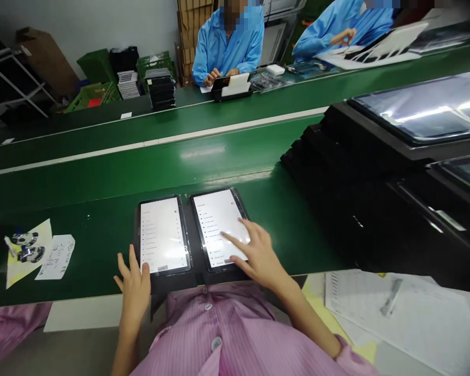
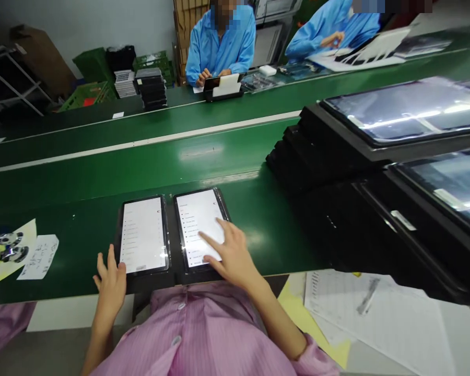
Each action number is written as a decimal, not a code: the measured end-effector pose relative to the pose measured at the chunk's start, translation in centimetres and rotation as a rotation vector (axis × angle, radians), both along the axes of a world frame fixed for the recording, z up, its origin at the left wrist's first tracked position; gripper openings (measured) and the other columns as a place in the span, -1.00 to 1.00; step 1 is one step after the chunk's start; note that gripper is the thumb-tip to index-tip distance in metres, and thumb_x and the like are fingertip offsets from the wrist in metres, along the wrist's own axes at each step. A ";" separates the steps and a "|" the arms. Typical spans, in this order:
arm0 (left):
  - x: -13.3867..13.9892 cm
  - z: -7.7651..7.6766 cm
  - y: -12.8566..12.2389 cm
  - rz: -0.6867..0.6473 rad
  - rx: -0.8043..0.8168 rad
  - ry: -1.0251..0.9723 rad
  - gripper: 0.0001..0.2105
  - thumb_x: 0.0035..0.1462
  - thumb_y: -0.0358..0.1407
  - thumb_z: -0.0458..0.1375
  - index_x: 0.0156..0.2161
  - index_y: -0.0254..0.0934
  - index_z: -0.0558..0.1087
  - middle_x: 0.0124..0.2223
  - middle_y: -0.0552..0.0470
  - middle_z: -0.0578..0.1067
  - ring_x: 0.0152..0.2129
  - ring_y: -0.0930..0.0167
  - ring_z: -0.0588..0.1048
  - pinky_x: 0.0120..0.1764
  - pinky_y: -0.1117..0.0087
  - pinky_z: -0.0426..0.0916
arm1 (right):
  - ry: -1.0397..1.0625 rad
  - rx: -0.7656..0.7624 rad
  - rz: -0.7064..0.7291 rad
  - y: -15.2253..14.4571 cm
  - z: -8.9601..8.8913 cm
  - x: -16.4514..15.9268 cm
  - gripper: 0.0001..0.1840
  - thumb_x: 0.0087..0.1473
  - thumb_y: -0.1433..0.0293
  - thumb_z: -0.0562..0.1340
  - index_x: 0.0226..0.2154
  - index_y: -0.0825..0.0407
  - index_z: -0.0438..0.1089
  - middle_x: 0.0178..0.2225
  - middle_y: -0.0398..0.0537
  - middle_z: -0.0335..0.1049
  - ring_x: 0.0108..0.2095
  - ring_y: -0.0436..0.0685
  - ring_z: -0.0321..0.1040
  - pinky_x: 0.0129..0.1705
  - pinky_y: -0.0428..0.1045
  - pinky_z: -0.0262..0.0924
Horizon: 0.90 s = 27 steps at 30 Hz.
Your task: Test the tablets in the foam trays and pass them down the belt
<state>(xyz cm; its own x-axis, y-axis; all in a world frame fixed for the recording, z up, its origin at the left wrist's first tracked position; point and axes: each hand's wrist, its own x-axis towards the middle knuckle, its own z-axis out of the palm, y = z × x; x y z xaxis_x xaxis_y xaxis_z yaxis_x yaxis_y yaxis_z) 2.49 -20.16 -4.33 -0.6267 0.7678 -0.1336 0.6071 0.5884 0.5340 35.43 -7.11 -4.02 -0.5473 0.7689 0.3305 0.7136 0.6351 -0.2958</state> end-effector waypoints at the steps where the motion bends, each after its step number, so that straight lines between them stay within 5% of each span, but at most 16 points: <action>1: 0.3 0.3 0.2 -0.006 0.010 0.014 -0.41 0.42 -0.01 -0.31 0.46 -0.13 -0.14 0.47 -0.28 -0.20 0.41 0.02 -0.14 0.28 -0.35 -0.27 | -0.047 0.001 0.108 -0.2 0.4 -1.0 -0.45 0.29 -0.01 0.12 0.25 -0.27 0.32 0.34 0.16 -0.04 0.27 0.51 -0.03 0.20 0.45 0.01; 6: -1.1 0.8 -0.1 -0.073 -0.011 0.023 -0.38 0.39 0.08 -0.35 0.40 -0.08 0.13 0.45 -0.27 -0.11 0.41 0.02 -0.13 0.27 -0.38 -0.22 | -0.092 -0.060 0.234 0.0 1.1 -2.1 -0.54 0.23 -0.07 0.19 0.10 -0.36 0.46 0.39 0.04 -0.03 0.32 0.51 -0.09 0.28 0.53 -0.31; 9: -2.9 0.4 -1.1 -0.210 0.020 -0.090 -0.27 0.31 0.23 -0.37 0.31 -0.07 0.31 0.48 -0.12 -0.23 0.41 -0.01 -0.12 0.32 -0.29 -0.23 | -0.032 -0.074 0.123 1.2 0.6 0.8 -0.57 0.30 -0.04 0.09 0.03 -0.32 0.52 0.39 -0.01 -0.04 0.32 0.50 -0.08 0.30 0.53 -0.35; 11: -3.9 0.1 -1.9 -0.318 0.075 -0.177 -0.20 0.24 0.31 -0.36 0.28 -0.09 0.36 0.50 0.00 -0.30 0.42 0.04 -0.20 0.37 -0.11 -0.20 | 0.091 -0.116 -0.031 2.1 -0.5 3.1 -0.44 0.33 -0.06 -0.02 0.19 -0.25 0.39 0.37 0.07 -0.01 0.32 0.49 -0.07 0.29 0.51 -0.22; 14: -4.5 -0.2 -2.6 -0.338 0.168 -0.215 -0.15 0.20 0.34 -0.31 0.42 -0.09 0.07 0.50 0.00 -0.38 0.42 0.10 -0.34 0.36 -0.04 -0.10 | 0.433 -0.349 -0.168 2.8 -3.0 5.4 -0.24 0.33 -0.11 -0.24 0.40 -0.11 0.03 0.21 0.21 0.25 0.16 0.39 0.24 0.14 0.37 0.20; 17: -4.0 0.1 -2.7 -0.280 0.222 -0.199 -0.20 0.24 0.31 -0.35 0.46 -0.01 -0.24 0.50 -0.06 -0.40 0.43 0.09 -0.26 0.31 -0.13 0.02 | 0.685 -0.543 -0.155 2.4 -4.9 5.9 -0.17 0.30 -0.15 -0.33 0.39 -0.08 -0.01 0.01 0.16 0.44 -0.16 0.29 0.46 -0.16 0.20 0.40; 21: -1.8 1.6 -2.2 -0.237 0.133 -0.065 -0.30 0.35 0.18 -0.30 0.47 -0.03 -0.24 0.49 -0.21 -0.34 0.41 0.01 -0.12 0.26 -0.24 0.07 | 0.555 -0.419 -0.180 1.0 -4.0 5.5 -0.25 0.32 -0.11 -0.14 0.36 -0.07 0.05 -0.06 0.10 0.47 -0.23 0.26 0.44 -0.17 0.17 0.37; 24: -0.1 3.1 -1.6 -0.148 0.130 0.304 -0.22 0.33 0.18 -0.18 0.47 -0.23 -0.16 0.47 -0.41 -0.34 0.39 -0.20 -0.24 0.17 -0.52 -0.25 | 0.309 -0.244 -0.154 0.4 -1.7 4.7 -0.38 0.35 -0.01 -0.07 0.29 -0.08 0.21 0.06 0.17 0.36 0.02 0.36 0.33 0.05 0.27 0.25; 27: 0.7 3.7 -0.7 -0.135 0.268 0.525 -0.18 0.32 0.19 -0.17 0.46 -0.32 -0.16 0.45 -0.47 -0.15 0.38 -0.20 -0.15 0.16 -0.52 -0.40 | 0.099 -0.112 -0.083 0.2 -0.2 3.2 -0.47 0.35 0.03 -0.04 0.17 -0.17 0.39 0.27 0.16 0.09 0.22 0.46 0.07 0.18 0.41 0.05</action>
